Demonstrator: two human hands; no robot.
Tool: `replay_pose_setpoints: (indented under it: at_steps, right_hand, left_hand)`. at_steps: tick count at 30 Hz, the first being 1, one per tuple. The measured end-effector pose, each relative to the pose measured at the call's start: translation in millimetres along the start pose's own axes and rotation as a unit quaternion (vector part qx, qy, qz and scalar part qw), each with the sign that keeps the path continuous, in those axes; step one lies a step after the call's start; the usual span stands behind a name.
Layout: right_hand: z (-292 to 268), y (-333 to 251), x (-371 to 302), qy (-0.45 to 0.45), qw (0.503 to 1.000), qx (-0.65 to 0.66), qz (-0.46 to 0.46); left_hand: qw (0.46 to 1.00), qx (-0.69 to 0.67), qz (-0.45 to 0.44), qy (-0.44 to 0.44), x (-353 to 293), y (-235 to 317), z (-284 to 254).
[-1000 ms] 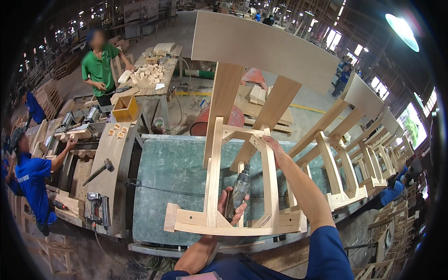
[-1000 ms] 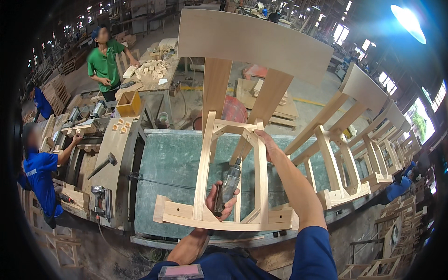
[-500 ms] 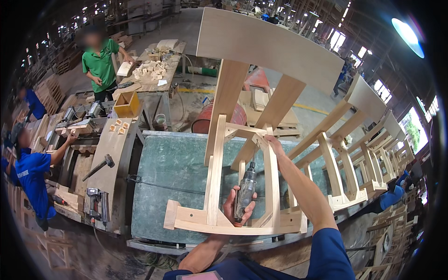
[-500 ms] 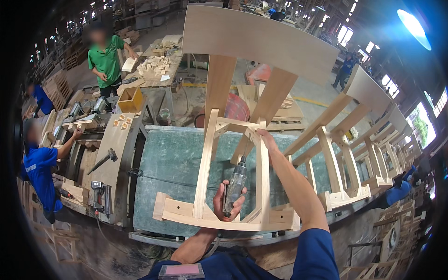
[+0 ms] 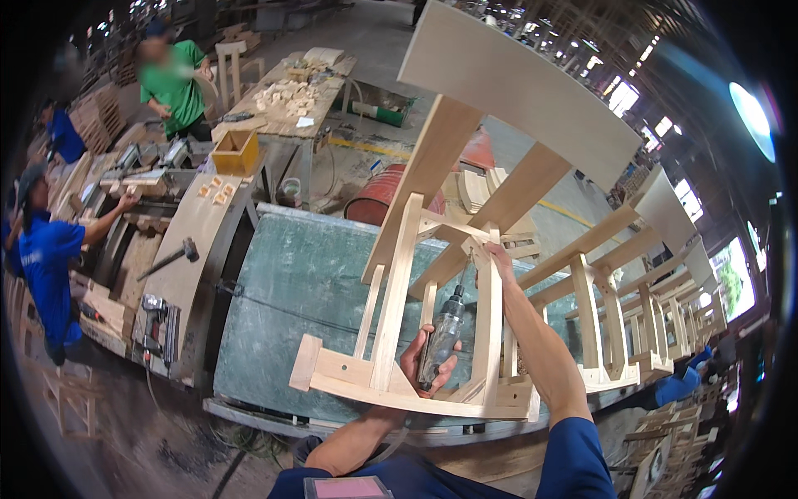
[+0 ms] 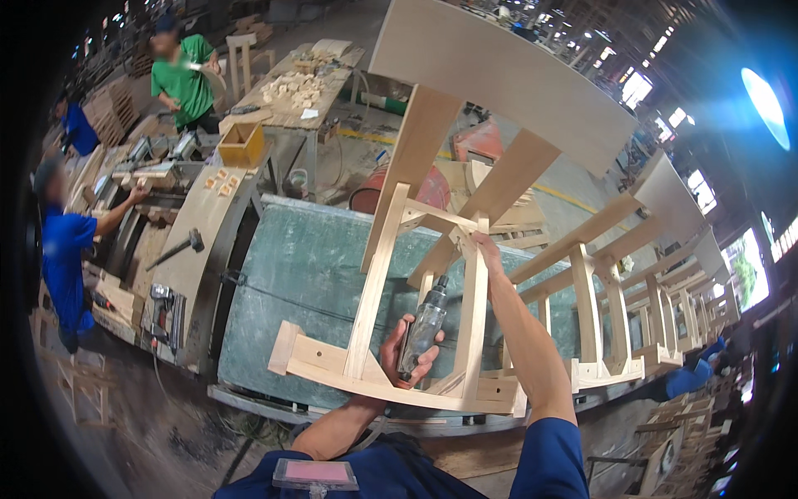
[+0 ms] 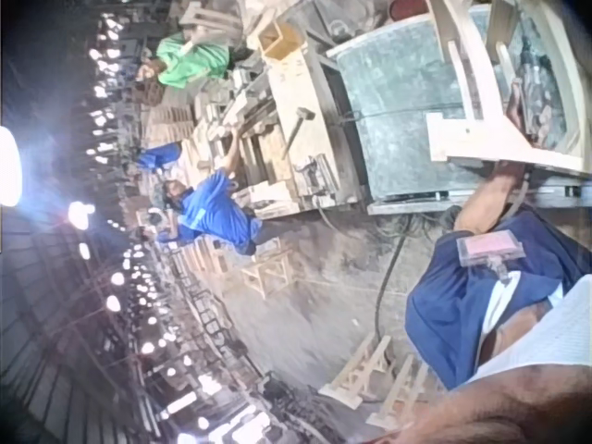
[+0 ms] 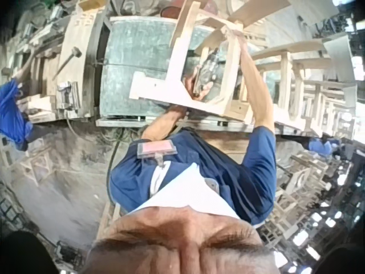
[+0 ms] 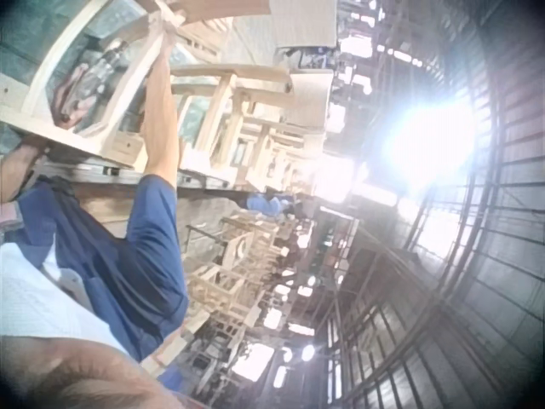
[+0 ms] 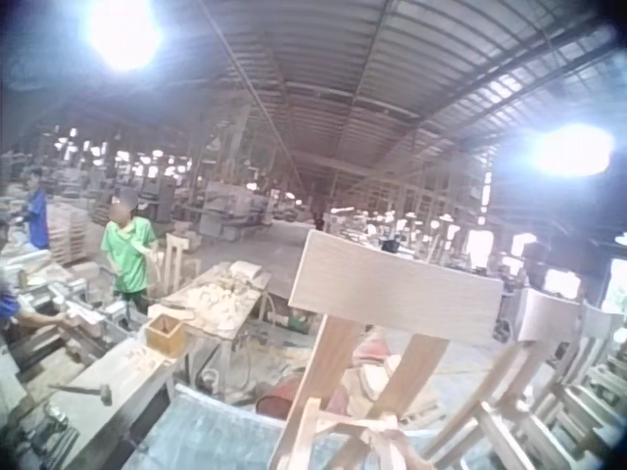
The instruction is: The person uses a pneumatic drill to drive screws into the joints of a wooden chair frame. They repeatedly position the drill, insert screws, and fasten the wooden components together on a workbench in a factory setting.
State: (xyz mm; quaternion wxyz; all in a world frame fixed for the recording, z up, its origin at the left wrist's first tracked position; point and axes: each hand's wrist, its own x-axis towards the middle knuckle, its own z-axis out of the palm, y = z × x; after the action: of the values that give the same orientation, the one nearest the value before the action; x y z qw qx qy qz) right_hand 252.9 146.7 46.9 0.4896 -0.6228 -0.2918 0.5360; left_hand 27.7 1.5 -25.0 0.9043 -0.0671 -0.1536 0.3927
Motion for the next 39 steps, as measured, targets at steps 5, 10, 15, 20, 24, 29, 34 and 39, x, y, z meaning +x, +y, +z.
replay_pose_setpoints:
  at_steps: [5, 10, 15, 20, 24, 29, 34, 39]
  right_hand:
    - [4.8, 0.7, 1.6, -0.008, 1.0, 0.004, 0.002]
    - [-7.7, 2.5, -0.7, -0.039, 0.999, 0.0, 0.02]
    - [-12.7, -22.5, -14.5, 0.194, 0.916, -0.335, -0.106]
    - [9.6, -35.4, -38.8, 0.205, 0.831, -0.454, -0.245]
    - [16.3, -22.6, -38.8, 0.213, 0.834, -0.434, -0.264]
    - [23.7, -20.6, -52.3, 0.227, 0.77, -0.51, -0.31]
    - [32.3, -25.4, -41.1, 0.248, 0.757, -0.533, -0.285]
    - [21.5, -17.6, -43.2, 0.311, 0.775, -0.494, -0.242]
  left_hand:
    - [1.0, -0.004, 0.013, 0.012, -1.4, 0.6, -3.4]
    - [1.0, 0.006, -0.011, -0.015, -1.8, 5.9, 0.2]
    - [0.993, 0.115, 0.0, 0.033, -5.8, 19.2, -5.4]
    - [0.986, 0.161, -0.005, 0.031, -16.2, 26.0, 5.3]
    - [0.983, 0.175, -0.012, 0.055, -31.9, 29.1, 24.3]
    - [0.953, 0.277, -0.055, 0.111, -45.7, 37.7, 28.5]
    - [0.817, 0.576, -0.022, -0.01, -87.5, 72.5, -24.3]
    - [0.667, 0.723, -0.125, 0.126, -153.9, 79.3, -12.5]
